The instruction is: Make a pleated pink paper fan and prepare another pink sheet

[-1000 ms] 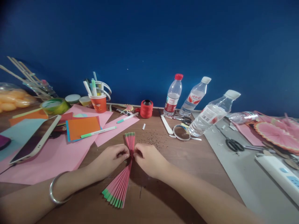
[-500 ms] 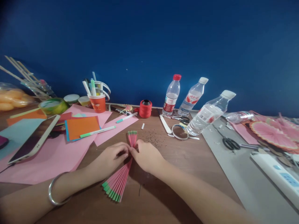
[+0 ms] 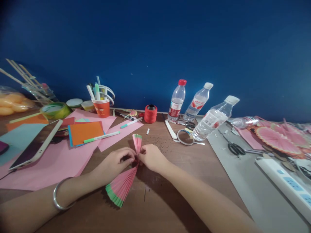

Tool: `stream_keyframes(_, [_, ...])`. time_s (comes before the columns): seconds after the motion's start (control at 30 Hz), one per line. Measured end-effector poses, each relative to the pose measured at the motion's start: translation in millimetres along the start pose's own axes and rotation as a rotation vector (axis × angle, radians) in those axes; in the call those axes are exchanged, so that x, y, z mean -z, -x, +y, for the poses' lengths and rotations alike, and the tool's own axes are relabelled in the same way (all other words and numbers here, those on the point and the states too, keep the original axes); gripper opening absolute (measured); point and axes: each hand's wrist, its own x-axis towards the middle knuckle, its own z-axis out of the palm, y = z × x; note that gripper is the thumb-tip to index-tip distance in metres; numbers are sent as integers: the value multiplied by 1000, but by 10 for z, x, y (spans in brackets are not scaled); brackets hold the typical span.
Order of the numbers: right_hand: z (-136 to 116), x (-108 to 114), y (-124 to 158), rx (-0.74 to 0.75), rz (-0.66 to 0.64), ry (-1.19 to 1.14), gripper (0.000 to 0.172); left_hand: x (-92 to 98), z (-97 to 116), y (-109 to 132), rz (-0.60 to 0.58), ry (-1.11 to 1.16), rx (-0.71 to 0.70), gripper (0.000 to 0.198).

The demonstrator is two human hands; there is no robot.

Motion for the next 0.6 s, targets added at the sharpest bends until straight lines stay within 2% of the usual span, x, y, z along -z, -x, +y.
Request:
stream_keyframes(0.2, [36, -32, -10, -14, 15, -200, 19, 42, -3, -12, -2, 15, 55, 15])
stream_keyframes(0.47, [80, -66, -20, -33, 44, -267, 18, 55, 22, -10, 0, 78, 95, 14])
stream_keyframes(0.6, [70, -72, -8, 2, 55, -334, 14, 60, 50, -2, -99, 220, 180, 14])
